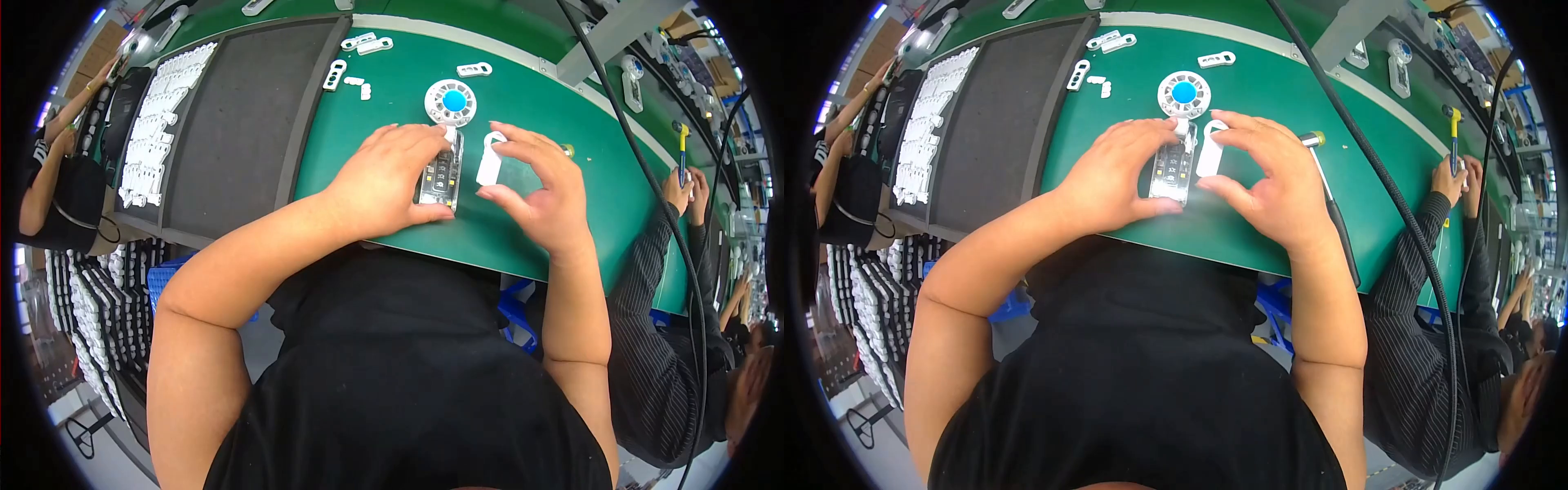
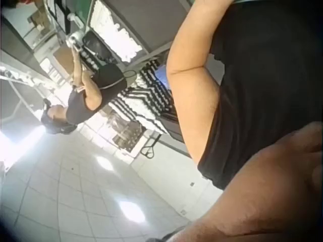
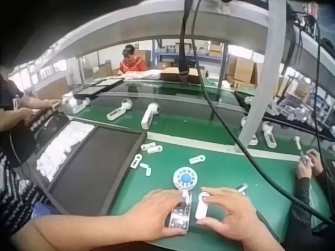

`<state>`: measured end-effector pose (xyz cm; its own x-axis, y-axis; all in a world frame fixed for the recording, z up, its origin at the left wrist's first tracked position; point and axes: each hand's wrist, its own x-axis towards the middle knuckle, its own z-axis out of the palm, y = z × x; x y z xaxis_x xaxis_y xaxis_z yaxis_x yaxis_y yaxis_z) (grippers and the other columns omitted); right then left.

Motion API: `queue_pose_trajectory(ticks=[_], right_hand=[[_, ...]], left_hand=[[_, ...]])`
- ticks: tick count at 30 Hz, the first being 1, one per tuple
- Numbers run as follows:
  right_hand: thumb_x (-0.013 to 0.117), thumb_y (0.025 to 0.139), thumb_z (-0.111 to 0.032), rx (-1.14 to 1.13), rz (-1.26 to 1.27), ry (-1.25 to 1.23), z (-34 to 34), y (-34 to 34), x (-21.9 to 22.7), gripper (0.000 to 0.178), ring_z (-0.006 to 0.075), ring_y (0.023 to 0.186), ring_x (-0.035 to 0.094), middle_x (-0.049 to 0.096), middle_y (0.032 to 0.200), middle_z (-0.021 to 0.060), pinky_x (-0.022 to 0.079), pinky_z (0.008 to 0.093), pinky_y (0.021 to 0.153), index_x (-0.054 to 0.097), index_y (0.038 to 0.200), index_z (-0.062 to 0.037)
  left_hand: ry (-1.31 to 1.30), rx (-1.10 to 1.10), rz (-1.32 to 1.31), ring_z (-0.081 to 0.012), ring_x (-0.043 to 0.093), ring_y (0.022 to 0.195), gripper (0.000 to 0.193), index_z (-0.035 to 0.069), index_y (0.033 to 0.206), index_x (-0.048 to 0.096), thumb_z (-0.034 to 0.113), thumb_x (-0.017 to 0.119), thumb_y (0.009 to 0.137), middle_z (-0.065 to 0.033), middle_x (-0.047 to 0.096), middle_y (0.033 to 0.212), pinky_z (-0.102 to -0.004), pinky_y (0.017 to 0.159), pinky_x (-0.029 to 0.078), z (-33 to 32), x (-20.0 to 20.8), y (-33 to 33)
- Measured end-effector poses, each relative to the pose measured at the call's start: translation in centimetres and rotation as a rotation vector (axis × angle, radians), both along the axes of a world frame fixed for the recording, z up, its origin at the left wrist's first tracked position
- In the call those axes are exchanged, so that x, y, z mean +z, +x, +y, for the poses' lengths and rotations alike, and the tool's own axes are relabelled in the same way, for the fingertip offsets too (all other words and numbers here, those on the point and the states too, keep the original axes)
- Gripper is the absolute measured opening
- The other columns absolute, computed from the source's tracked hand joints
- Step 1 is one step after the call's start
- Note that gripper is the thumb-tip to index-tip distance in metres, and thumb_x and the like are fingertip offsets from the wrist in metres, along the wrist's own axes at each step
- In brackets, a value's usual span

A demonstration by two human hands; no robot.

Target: Assemble electronic device components by fitting plastic parts and tapping them into place with a small hammer.

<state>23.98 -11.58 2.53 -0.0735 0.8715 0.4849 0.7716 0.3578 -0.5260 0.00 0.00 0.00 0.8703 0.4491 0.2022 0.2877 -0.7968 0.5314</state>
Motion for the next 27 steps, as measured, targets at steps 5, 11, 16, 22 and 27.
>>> queue_pose_trajectory(ticks=[5,11,16,22,27], right_hand=[[0.093,0.076,-0.023,-0.051,0.063,-0.023,0.3,-0.1,-1.5,0.046,0.0347,0.122,0.071,0.075,0.134,0.013,0.054,0.0438,0.106,0.075,0.116,-0.0073],[0.093,0.076,-0.023,-0.005,-0.005,-0.043,0.2,-1.4,-2.0,0.046,0.0352,0.121,0.07,0.075,0.134,0.0113,0.054,0.0446,0.106,0.076,0.116,-0.0067],[0.095,0.073,-0.02,0.02,-0.045,-0.08,0.7,-2.1,-2.6,0.049,0.0342,0.123,0.069,0.074,0.136,0.0128,0.053,0.0444,0.107,0.075,0.116,-0.0062],[0.094,0.072,-0.02,0.018,-0.034,-0.106,1.1,-2.5,-3.3,0.048,0.0342,0.118,0.069,0.075,0.134,0.0108,0.053,0.0446,0.105,0.076,0.115,-0.0063],[0.093,0.074,-0.024,-0.011,-0.068,-0.083,1.7,-2.7,-3.7,0.045,0.0334,0.117,0.068,0.076,0.131,0.0085,0.056,0.0443,0.103,0.079,0.113,-0.0063]], left_hand=[[0.053,-0.006,-0.032,-0.0377,0.05,0.147,0.076,0.006,0.141,0.06,0.031,0.094,0.077,-0.0169,0.057,0.157,-0.0502,0.124,0.04,0.6,-0.7,-0.1],[-0.059,-0.011,-0.082,-0.0391,0.05,0.146,0.076,0.004,0.14,0.061,0.028,0.095,0.077,-0.0162,0.054,0.157,-0.0483,0.121,0.043,0.2,-1.2,-0.3],[-0.106,-0.011,-0.092,-0.0391,0.049,0.146,0.077,0.004,0.142,0.06,0.026,0.095,0.077,-0.0159,0.05,0.16,-0.0475,0.121,0.044,0.5,-1.2,-0.3],[-0.107,-0.02,-0.132,-0.0393,0.05,0.146,0.083,0.004,0.145,0.056,0.028,0.095,0.076,-0.0163,0.052,0.159,-0.0483,0.121,0.043,0.5,-1.7,-0.4],[-0.25,0.059,-0.112,-0.0382,0.049,0.147,0.108,0.006,0.163,0.036,0.027,0.096,0.076,-0.0156,0.051,0.161,-0.0472,0.122,0.043,-0.1,-1.0,-0.3]])
